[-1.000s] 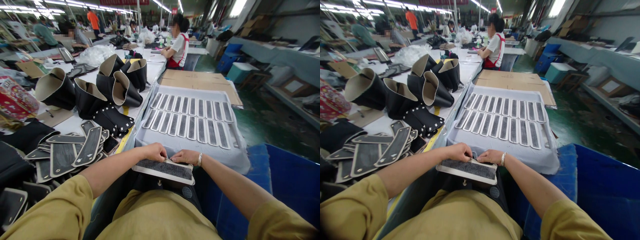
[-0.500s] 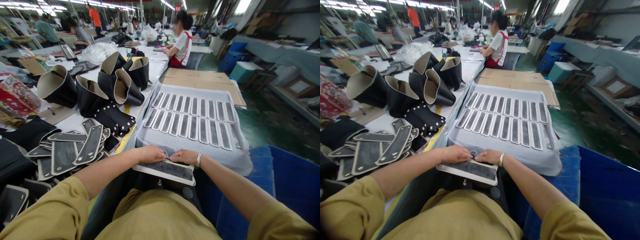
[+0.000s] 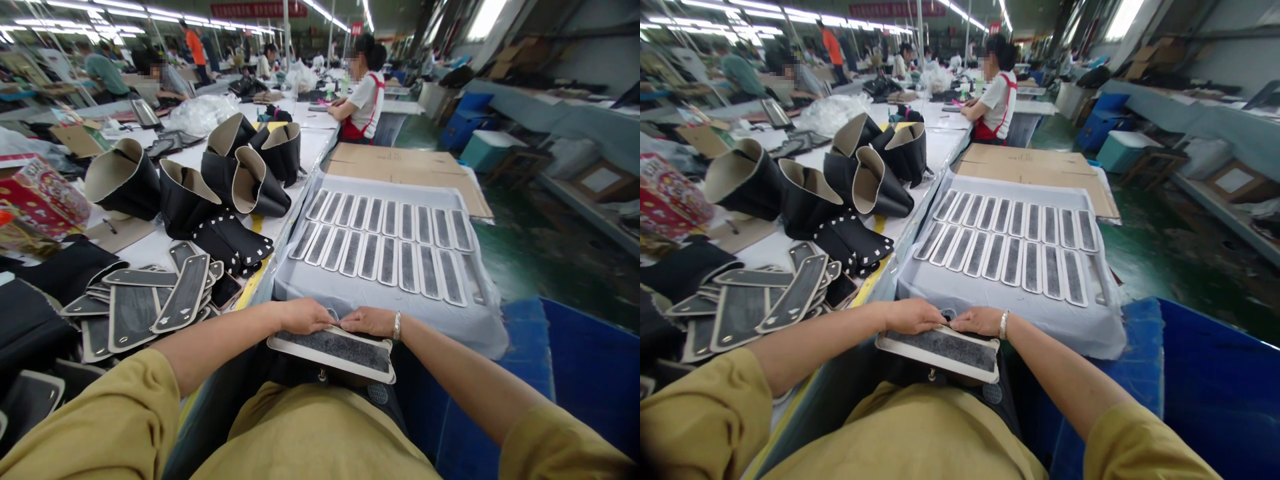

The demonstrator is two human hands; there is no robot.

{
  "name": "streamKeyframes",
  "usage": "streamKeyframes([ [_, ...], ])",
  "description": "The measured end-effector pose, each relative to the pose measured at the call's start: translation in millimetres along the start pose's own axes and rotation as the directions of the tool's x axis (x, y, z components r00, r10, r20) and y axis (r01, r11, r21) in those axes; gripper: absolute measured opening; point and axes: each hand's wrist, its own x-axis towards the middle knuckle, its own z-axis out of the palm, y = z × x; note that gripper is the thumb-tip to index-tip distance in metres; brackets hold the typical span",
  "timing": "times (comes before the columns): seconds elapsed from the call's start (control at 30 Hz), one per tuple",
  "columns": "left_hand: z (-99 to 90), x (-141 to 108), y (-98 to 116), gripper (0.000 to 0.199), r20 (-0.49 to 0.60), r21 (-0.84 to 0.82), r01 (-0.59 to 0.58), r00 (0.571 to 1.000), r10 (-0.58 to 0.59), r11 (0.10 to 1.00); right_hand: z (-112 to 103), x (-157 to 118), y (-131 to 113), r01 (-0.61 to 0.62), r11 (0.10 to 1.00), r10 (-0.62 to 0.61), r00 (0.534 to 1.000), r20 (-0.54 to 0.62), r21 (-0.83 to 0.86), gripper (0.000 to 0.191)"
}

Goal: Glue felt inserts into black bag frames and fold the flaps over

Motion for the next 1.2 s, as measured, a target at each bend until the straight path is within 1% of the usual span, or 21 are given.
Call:
streamKeyframes([
  [0.1,1.3,0,0,0.028,-0.004,0.004,-0.004,1.0,0.004,1.0,1,-2,-6,0.021,0.998,-0.021,1.0,0.006,-0.054,0.063],
  [0.17,0.1,-2,-2,0.028,-0.012,-0.05,-0.002,1.0,0.001,0.999,1,-3,-8,0.041,0.996,-0.041,0.999,0.007,-0.074,0.062],
  [0.23,-3.1,-5,-6,0.03,0.004,-0.171,0.025,1.0,-0.025,0.985,2,-4,-7,0.049,0.996,-0.049,0.999,0.005,-0.075,0.061],
  [0.33,-8.2,-13,-13,0.032,0.052,-0.388,0.09,0.996,-0.076,0.917,2,-5,-1,0.052,0.998,-0.051,0.998,0.023,-0.033,0.061],
  [0.37,-9.1,-15,-16,0.032,0.052,-0.429,0.106,0.994,-0.092,0.897,2,-4,1,0.053,0.998,-0.052,0.998,0.028,-0.017,0.062],
  [0.43,-9.4,-19,-19,0.031,0.025,-0.449,0.119,0.992,-0.121,0.885,1,-3,4,0.053,0.999,-0.053,0.998,0.037,0.006,0.063],
  [0.53,-7.4,-22,-21,0.03,-0.032,-0.375,0.105,0.991,-0.126,0.921,0,-1,4,0.058,0.998,-0.059,0.997,0.052,0.019,0.064],
  [0.63,-4.4,-24,-20,0.03,-0.07,-0.255,0.064,0.994,-0.084,0.965,-1,2,1,0.061,0.998,-0.063,0.995,0.074,0.034,0.063],
  [0.77,1.0,-25,-21,0.032,-0.107,-0.117,0.024,0.994,-0.037,0.993,-2,3,-2,0.042,0.999,-0.044,0.996,0.074,0.028,0.062],
  [0.9,4.6,-26,-17,0.03,-0.111,-0.007,0.021,0.994,-0.022,1.0,-1,4,-8,0.019,0.999,-0.017,0.999,0.038,-0.046,0.064],
  [1.0,4.5,-27,-12,0.027,-0.104,0.087,0.027,0.994,-0.017,0.996,0,4,-14,0.008,0.998,-0.007,1.0,0.02,-0.069,0.064],
  [1.1,4.1,-28,-8,0.023,-0.089,0.189,0.035,0.996,-0.018,0.981,2,6,-19,0.041,0.996,-0.04,0.999,0.025,-0.073,0.062],
  [1.2,5.5,-28,-7,0.021,-0.091,0.266,0.05,0.995,-0.027,0.963,5,10,-24,0.109,0.989,-0.108,0.994,0.014,-0.104,0.059],
])
